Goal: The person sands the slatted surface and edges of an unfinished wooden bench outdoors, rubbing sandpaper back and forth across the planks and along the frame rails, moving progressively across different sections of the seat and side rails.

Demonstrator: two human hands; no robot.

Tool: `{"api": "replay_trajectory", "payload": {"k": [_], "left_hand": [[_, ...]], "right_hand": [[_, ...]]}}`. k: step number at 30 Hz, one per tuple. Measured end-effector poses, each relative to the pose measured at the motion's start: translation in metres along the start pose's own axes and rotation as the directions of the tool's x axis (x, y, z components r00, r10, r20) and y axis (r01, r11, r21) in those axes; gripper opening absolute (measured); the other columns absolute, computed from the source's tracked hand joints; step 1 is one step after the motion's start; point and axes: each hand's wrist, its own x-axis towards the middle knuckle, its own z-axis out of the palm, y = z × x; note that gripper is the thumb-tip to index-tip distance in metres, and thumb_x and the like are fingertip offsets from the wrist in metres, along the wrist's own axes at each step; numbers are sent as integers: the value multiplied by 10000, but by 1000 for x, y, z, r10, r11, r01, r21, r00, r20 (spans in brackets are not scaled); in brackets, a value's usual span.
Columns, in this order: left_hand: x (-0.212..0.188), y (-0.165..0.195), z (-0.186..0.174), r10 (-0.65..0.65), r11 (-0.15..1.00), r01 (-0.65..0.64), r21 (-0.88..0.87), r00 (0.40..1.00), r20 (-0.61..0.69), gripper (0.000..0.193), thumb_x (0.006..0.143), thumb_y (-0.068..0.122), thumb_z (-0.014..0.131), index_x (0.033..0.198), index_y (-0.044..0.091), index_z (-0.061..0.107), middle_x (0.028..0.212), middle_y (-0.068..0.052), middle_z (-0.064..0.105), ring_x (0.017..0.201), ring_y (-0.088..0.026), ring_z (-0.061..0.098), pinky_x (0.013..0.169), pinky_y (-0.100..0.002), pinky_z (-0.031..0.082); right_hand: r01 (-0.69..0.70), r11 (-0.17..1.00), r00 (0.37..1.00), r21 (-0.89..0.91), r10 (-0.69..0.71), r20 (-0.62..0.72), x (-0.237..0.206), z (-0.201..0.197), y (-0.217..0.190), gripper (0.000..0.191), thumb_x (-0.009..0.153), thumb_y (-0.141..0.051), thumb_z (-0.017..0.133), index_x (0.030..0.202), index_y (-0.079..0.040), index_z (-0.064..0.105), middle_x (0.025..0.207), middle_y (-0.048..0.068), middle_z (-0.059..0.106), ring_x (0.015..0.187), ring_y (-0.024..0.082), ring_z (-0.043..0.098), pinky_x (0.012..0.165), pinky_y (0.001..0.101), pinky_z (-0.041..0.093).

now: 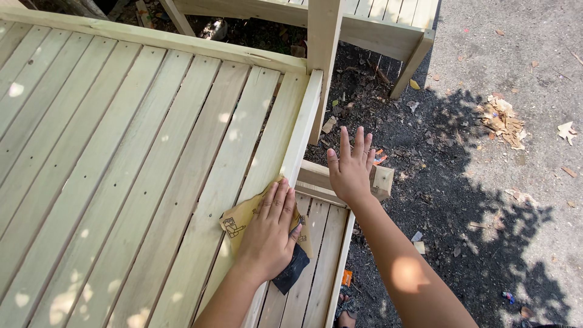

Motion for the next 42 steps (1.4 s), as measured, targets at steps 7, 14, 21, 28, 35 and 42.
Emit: {"api": "replay_trajectory", "payload": {"k": [7,14,21,28,35,42], "left_hand": [[129,-20,10,-80,997,80,-16,996,49,741,1018,420,402,1592,1,190,1700,-157,77,1573,-293,69,1252,-406,128],[258,-23,0,-132,975,116,188,989,72,743,1055,449,337,1613,-9,163,1707,-152,59,1572,-292,45,1285,-390,94],[208,-13,1,-54,988,47,150,998,44,717,1052,459,310,1589,4,174,1698,-131,75,1559,-266,67,1253,-402,77],[127,2,-1,-4,992,-12,128,992,129,717,1022,427,395,1563,-25,268,1684,-126,180,1565,-242,101,1263,-386,89],[246,-8,-2,-69,974,52,220,995,70,704,1044,455,330,1579,3,251,1698,-108,139,1573,-240,87,1268,-386,86],[204,-7,0,-79,990,75,121,996,33,729,1050,462,303,1601,4,168,1704,-131,60,1565,-251,52,1264,-396,85]], "right_hand": [[-19,1000,999,-12,18,-41,16,-15,14,658,1080,-490,359,1635,-157,241,1699,248,82,1573,448,-23,1235,588,4],[-93,993,995,-74,90,-46,16,-27,30,653,1073,-498,347,1626,-165,251,1688,250,92,1568,453,-6,1234,584,17],[-92,987,996,-129,93,-1,0,-29,36,680,1061,-525,330,1635,-176,222,1689,246,77,1557,448,-15,1225,576,12],[-60,996,998,-71,61,7,1,-31,25,673,1073,-527,305,1636,-172,209,1691,245,76,1566,442,-21,1232,564,11],[-78,992,996,-94,74,-47,1,-37,38,661,1074,-523,323,1633,-181,237,1694,239,88,1571,435,-11,1239,571,11],[-76,993,997,-92,75,-18,-2,-38,43,661,1067,-516,322,1631,-181,240,1688,248,79,1563,441,-30,1226,574,-5]]}}
